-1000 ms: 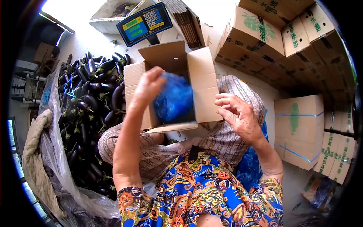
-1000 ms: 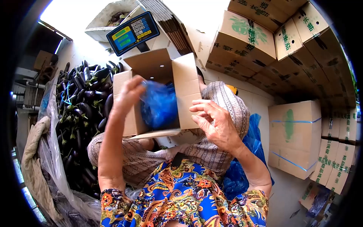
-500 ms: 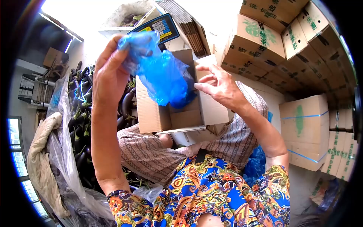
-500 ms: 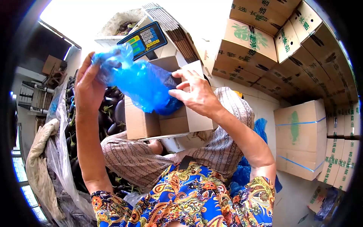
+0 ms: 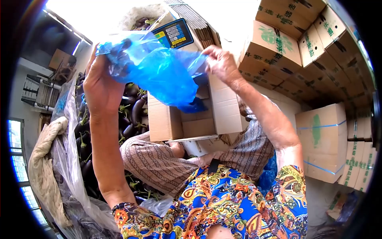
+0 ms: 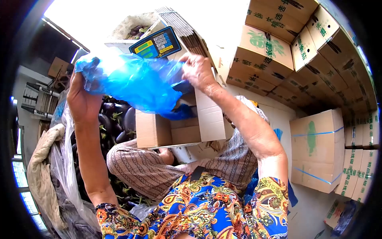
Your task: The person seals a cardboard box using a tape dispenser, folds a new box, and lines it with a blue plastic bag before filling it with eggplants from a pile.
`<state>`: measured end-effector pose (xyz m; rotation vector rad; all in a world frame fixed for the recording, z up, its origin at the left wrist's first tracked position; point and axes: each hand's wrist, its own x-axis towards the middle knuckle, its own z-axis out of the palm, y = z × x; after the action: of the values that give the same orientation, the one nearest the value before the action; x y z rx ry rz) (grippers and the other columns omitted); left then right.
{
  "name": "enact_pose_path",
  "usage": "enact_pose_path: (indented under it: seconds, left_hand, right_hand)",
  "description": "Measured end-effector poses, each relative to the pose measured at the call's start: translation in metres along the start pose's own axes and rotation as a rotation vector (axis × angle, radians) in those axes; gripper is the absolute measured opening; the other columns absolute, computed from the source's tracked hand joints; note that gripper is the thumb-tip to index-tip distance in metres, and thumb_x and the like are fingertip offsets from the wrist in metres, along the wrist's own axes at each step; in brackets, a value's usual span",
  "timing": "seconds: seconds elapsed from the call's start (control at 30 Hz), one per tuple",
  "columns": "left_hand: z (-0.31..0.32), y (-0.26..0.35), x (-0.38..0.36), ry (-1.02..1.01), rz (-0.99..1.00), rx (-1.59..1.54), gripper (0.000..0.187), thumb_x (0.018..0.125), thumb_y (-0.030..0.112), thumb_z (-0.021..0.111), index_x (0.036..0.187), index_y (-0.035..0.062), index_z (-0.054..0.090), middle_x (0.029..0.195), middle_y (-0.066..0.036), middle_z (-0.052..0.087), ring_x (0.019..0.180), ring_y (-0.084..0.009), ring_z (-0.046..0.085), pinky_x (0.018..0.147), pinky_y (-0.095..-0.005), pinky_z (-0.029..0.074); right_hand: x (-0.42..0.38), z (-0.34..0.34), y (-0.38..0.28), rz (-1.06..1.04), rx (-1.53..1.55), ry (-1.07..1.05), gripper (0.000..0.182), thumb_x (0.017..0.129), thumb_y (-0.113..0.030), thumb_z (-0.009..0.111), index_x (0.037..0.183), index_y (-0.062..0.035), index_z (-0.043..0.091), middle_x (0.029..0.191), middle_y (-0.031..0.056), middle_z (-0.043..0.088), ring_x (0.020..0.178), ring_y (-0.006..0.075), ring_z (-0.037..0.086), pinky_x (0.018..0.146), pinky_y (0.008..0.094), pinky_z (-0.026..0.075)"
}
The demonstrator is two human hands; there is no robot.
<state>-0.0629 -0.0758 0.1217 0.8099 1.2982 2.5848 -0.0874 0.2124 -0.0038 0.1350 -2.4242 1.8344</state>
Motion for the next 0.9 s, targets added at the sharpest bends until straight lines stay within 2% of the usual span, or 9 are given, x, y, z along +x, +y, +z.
enact_pose_path:
  seconds: [0.13, 0.2, 0.27, 0.33, 0.4, 0.57, 0.73, 0.87, 0.9]
  left_hand:
    - [0.014, 0.002, -0.039, 0.542, 0.067, 0.062, 0.032, 0.103, 0.022, 0.046, 0.125, -0.0006, 0.054, 0.109, -0.016, 0.066, 0.094, -0.0231, 0.064, 0.078, -0.0352, 0.05]
    - [-0.006, -0.001, -0.065, -0.1, -0.057, 0.117, 0.037, 0.1, 0.028, 0.053, 0.118, -0.0029, 0.061, 0.113, -0.016, 0.067, 0.094, -0.0222, 0.065, 0.08, -0.0361, 0.052]
    - [0.001, 0.004, -0.078, -0.359, -0.188, 0.808, 0.028, 0.096, 0.023, 0.058, 0.094, -0.0031, 0.066, 0.085, -0.01, 0.067, 0.074, -0.0179, 0.063, 0.066, -0.0325, 0.048]
    - [-0.011, -0.009, -0.088, -0.258, -0.597, 1.024, 0.023, 0.09, 0.018, 0.064, 0.084, -0.0038, 0.065, 0.068, -0.006, 0.062, 0.061, -0.0154, 0.057, 0.06, -0.0306, 0.046]
    - [-0.043, -0.024, -0.099, -0.296, -0.694, 1.28, 0.017, 0.085, 0.014, 0.067, 0.091, -0.0026, 0.065, 0.069, -0.008, 0.06, 0.062, -0.014, 0.054, 0.06, -0.031, 0.046]
    - [-0.055, -0.035, -0.096, -0.481, -0.999, 1.16, 0.018, 0.085, 0.014, 0.068, 0.092, -0.0022, 0.066, 0.072, -0.011, 0.061, 0.065, -0.0163, 0.056, 0.062, -0.035, 0.048]
    - [-0.062, -0.043, -0.088, -0.598, -0.729, 1.349, 0.031, 0.082, 0.026, 0.072, 0.101, 0.002, 0.067, 0.087, -0.015, 0.07, 0.078, -0.0277, 0.07, 0.072, -0.0393, 0.056]
    - [-0.032, -0.051, -0.071, -0.203, -0.392, 1.739, 0.039, 0.084, 0.029, 0.071, 0.113, 0.0037, 0.063, 0.105, -0.017, 0.064, 0.099, -0.0339, 0.062, 0.088, -0.0432, 0.048]
    - [-0.024, -0.057, -0.068, -0.213, -0.342, 1.742, 0.041, 0.085, 0.029, 0.07, 0.115, 0.0029, 0.062, 0.112, -0.018, 0.061, 0.103, -0.0351, 0.062, 0.09, -0.0427, 0.048]
  right_hand:
    - [0.005, -0.04, -0.044, -0.199, 0.073, 0.316, 0.016, 0.098, -0.003, 0.05, 0.106, -0.0018, 0.063, 0.104, 0.0122, 0.071, 0.093, 0.0144, 0.069, 0.078, 0.028, 0.058]
    - [-0.018, -0.058, -0.057, -0.488, 0.172, 0.331, 0.011, 0.097, -0.001, 0.053, 0.104, -0.0012, 0.062, 0.116, 0.0134, 0.068, 0.103, 0.0169, 0.066, 0.086, 0.0284, 0.056]
    - [-0.061, -0.071, -0.062, -0.661, -0.006, 0.369, 0.012, 0.091, 0.004, 0.059, 0.102, -0.0012, 0.062, 0.121, 0.0145, 0.066, 0.108, 0.0209, 0.066, 0.09, 0.0316, 0.055]
    - [-0.107, -0.094, -0.051, -0.558, -0.371, 0.249, 0.019, 0.082, 0.009, 0.065, 0.098, -0.001, 0.062, 0.12, 0.0166, 0.066, 0.11, 0.0272, 0.066, 0.092, 0.0348, 0.054]
    - [-0.144, -0.11, -0.038, -0.503, -0.638, 0.116, 0.02, 0.077, 0.008, 0.067, 0.094, -0.0006, 0.061, 0.116, 0.0184, 0.066, 0.107, 0.0335, 0.066, 0.09, 0.0384, 0.055]
    - [-0.229, -0.129, -0.032, -0.033, -0.712, -0.567, 0.02, 0.079, -0.005, 0.072, 0.096, -0.003, 0.063, 0.107, 0.0177, 0.065, 0.096, 0.0365, 0.065, 0.083, 0.0417, 0.055]
    - [-0.244, -0.121, -0.042, 0.199, -0.551, -0.789, 0.028, 0.086, -0.022, 0.071, 0.107, -0.0033, 0.066, 0.09, 0.019, 0.068, 0.084, 0.0387, 0.067, 0.076, 0.0448, 0.054]
    - [-0.21, -0.118, -0.035, -0.031, -0.638, -0.226, 0.034, 0.085, -0.025, 0.074, 0.11, -0.002, 0.069, 0.091, 0.0215, 0.07, 0.081, 0.0335, 0.07, 0.073, 0.0388, 0.056]
    - [-0.188, -0.119, -0.05, 0.242, -0.567, -0.247, 0.052, 0.086, -0.033, 0.074, 0.124, 0.0012, 0.062, 0.111, 0.021, 0.069, 0.098, 0.029, 0.069, 0.081, 0.0356, 0.054]
